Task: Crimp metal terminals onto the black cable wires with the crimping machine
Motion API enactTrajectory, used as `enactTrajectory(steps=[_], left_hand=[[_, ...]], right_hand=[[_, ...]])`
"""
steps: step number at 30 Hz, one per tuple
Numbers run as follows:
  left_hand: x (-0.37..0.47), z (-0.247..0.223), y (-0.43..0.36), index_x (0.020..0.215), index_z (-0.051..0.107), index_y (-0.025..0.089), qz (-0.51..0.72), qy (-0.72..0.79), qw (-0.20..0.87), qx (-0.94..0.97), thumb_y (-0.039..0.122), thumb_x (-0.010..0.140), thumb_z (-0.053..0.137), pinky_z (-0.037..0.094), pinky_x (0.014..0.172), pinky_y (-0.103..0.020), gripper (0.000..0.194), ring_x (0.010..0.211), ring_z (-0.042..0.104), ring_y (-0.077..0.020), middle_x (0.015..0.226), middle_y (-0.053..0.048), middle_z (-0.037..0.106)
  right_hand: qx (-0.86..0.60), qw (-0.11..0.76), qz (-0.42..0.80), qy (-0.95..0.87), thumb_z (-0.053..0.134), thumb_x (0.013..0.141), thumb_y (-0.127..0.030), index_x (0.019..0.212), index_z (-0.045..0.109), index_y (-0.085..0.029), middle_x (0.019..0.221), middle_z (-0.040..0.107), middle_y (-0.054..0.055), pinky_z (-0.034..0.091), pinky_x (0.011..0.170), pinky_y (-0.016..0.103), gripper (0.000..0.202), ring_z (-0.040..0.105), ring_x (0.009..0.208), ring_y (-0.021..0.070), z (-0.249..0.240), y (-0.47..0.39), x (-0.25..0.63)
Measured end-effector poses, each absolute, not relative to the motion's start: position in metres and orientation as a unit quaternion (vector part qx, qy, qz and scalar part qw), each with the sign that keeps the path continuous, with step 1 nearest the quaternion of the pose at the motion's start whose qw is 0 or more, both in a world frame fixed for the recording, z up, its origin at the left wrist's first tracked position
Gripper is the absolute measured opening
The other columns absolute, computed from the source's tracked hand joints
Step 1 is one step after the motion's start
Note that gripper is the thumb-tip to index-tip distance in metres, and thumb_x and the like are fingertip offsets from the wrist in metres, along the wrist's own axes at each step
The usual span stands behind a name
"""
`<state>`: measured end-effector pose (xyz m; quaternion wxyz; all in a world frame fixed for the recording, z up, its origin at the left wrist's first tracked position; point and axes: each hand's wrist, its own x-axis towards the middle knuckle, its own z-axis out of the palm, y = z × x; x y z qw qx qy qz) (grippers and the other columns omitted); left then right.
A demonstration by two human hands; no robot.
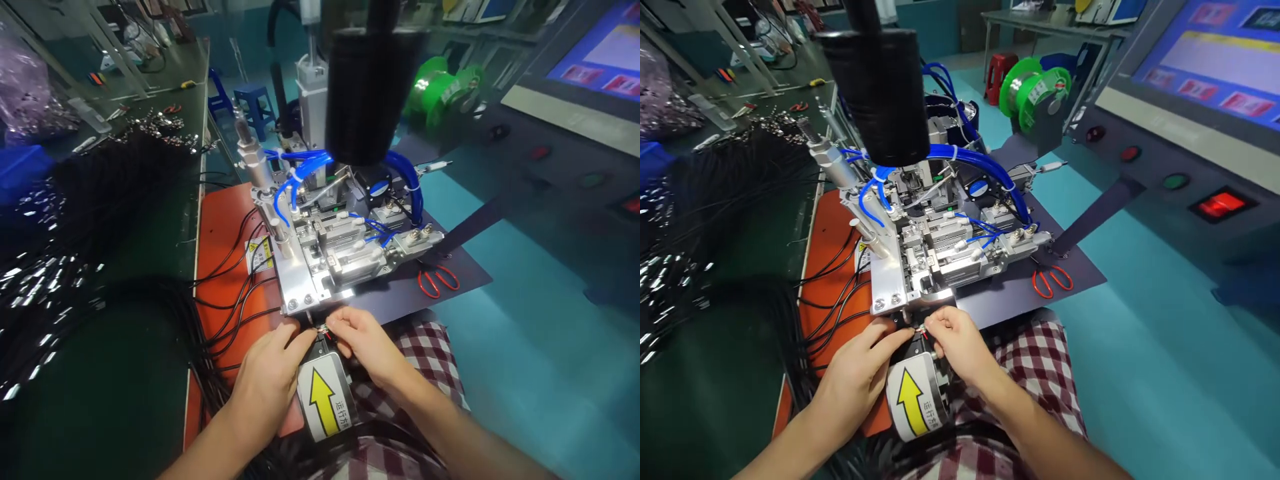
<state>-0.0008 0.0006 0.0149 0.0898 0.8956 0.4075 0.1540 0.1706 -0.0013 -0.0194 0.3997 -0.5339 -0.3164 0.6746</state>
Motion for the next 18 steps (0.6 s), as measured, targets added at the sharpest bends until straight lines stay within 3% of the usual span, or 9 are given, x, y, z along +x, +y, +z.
enactTrajectory(steps=[5,13,18], left_hand=[[0.0,0.015,0.0,0.102,0.064,0.015,0.147,0.414,0.091,0.894,0.004,0.082,0.039,0.055,0.059,-0.03,0.034,0.07,0.063,-0.0197,0.087,-0.009,0.063],[0.001,0.015,0.001,0.101,0.065,0.015,0.157,0.409,0.102,0.893,0.004,0.081,0.042,0.055,0.056,-0.031,0.033,0.068,0.063,-0.0209,0.085,-0.009,0.062],[0.001,0.016,0.003,0.101,0.065,0.015,0.167,0.411,0.103,0.89,0.004,0.081,0.04,0.055,0.055,-0.031,0.034,0.068,0.064,-0.0207,0.085,-0.009,0.063]], right_hand=[[-0.511,0.388,0.707,-0.298,0.063,0.073,-0.043,0.065,0.053,-0.016,0.042,0.041,-0.008,0.02,0.045,0.023,0.03,0.029,0.041,0.0069,-0.025,-0.003,0.173],[-0.558,0.407,0.653,-0.31,0.063,0.074,-0.047,0.071,0.057,-0.016,0.05,0.043,-0.006,0.024,0.045,0.023,0.032,0.034,0.044,0.0083,-0.025,-0.024,0.176],[-0.602,0.39,0.593,-0.366,0.062,0.074,-0.038,0.069,0.058,-0.017,0.056,0.046,-0.004,0.028,0.044,0.023,0.023,0.037,0.047,0.0096,-0.011,-0.026,0.168]])
